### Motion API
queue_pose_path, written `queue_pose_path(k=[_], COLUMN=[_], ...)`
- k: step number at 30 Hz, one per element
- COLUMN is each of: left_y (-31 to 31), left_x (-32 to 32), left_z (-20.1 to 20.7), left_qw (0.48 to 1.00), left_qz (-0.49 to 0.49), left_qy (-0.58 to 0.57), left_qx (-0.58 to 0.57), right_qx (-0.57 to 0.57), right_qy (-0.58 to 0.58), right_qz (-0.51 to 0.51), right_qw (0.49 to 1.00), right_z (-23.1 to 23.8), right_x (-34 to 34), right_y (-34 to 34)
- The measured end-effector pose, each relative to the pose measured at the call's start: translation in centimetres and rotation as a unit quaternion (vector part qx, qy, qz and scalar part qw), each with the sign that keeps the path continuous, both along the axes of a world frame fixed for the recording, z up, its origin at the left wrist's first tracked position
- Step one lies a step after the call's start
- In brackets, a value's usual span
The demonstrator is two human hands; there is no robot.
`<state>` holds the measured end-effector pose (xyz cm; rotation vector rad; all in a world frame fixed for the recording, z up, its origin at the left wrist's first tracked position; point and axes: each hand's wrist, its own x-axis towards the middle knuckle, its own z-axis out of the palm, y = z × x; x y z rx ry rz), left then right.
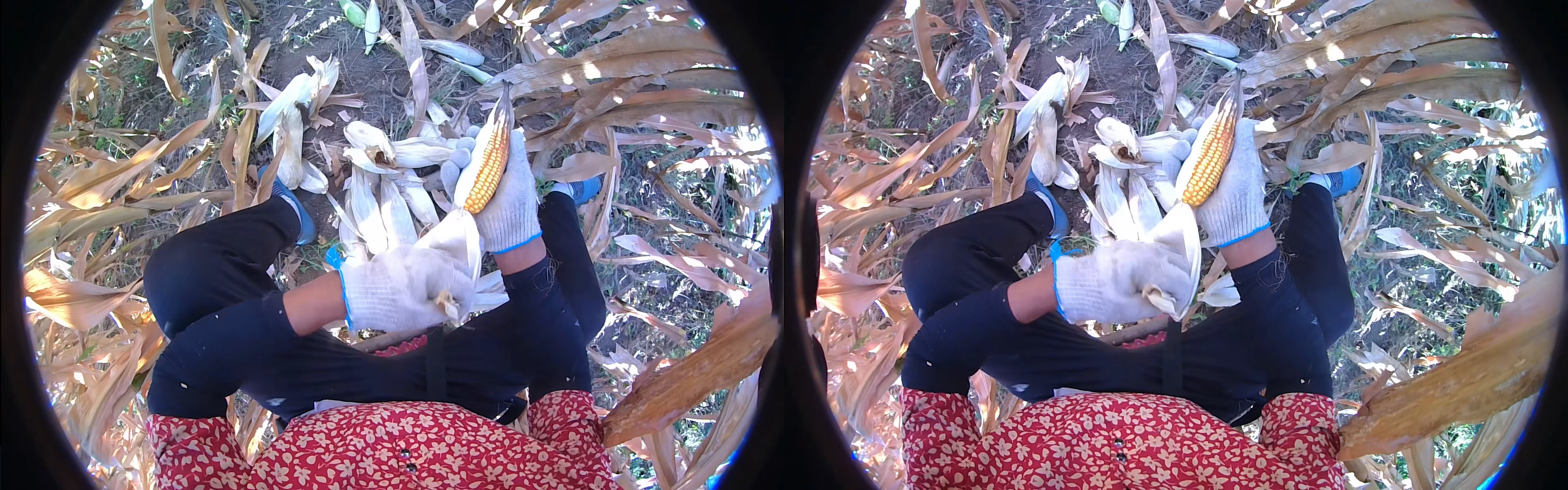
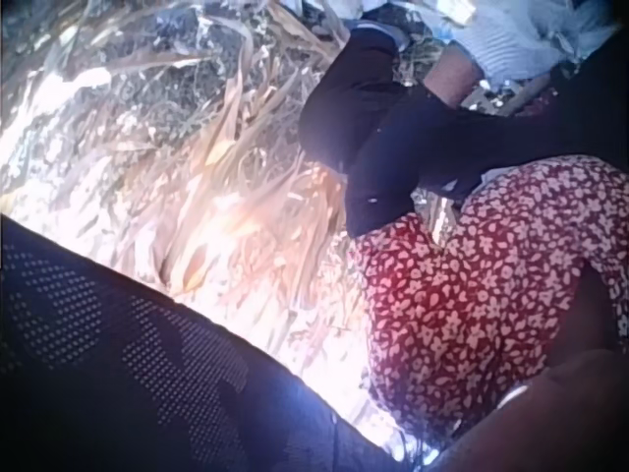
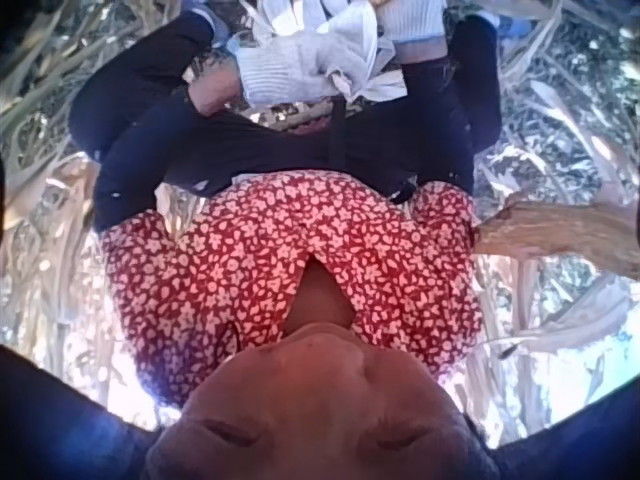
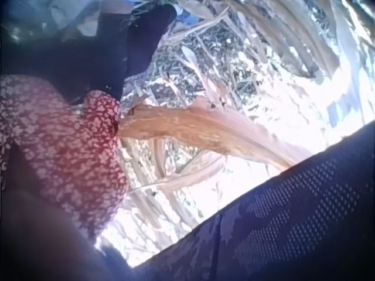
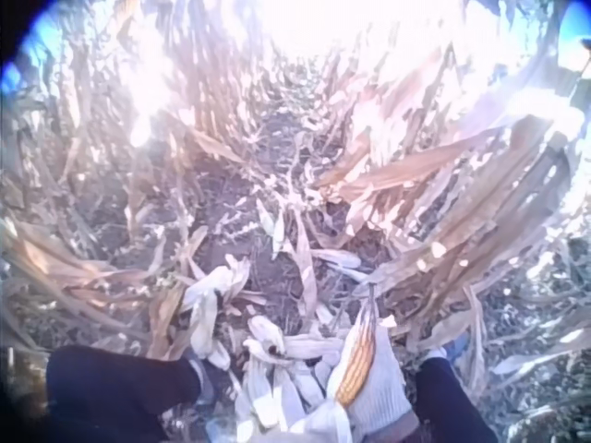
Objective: The person sits on the ground in a cornfield and repeatedly shucks corn cobs by hand, peeling back the husks and silk to reveal the kernels. Shucked cobs are placed on the ground nearby.
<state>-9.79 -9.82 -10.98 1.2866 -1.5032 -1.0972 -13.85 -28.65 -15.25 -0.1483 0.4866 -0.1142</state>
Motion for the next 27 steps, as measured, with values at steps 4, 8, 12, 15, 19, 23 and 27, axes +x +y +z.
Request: queue_pose_path(k=[4,8,12,15,19,23,27], left_y=[0.9,2.0,0.8,0.7,-0.2,-0.6,-0.8], left_x=[-1.6,1.0,5.9,7.4,7.3,6.6,6.3], left_z=[-4.4,-3.6,3.1,3.2,1.8,2.8,0.6], left_qw=[0.91,0.948,0.984,0.951,0.897,0.861,0.812], left_qz=[0.057,-0.055,0.025,0.202,0.352,0.365,0.437], left_qy=[-0.404,-0.305,-0.053,0.054,0.142,0.278,0.327], left_qx=[-0.069,0.066,0.166,0.226,0.228,0.22,0.206], right_qx=[-0.211,-0.388,-0.503,-0.514,-0.403,-0.276,-0.385], right_qy=[0.106,0.134,0.086,0.061,0.055,0.032,-0.009], right_qz=[0.07,0.122,0.104,0.099,0.195,0.314,0.326], right_qw=[0.969,0.904,0.853,0.85,0.893,0.908,0.863], right_z=[1.2,1.1,0.1,0.9,1.6,3.3,2.7], right_x=[-0.5,-0.7,-1.3,-1.3,-1.2,-1.0,-1.6], right_y=[-0.5,0.3,0.3,0.7,1.3,1.6,2.0])
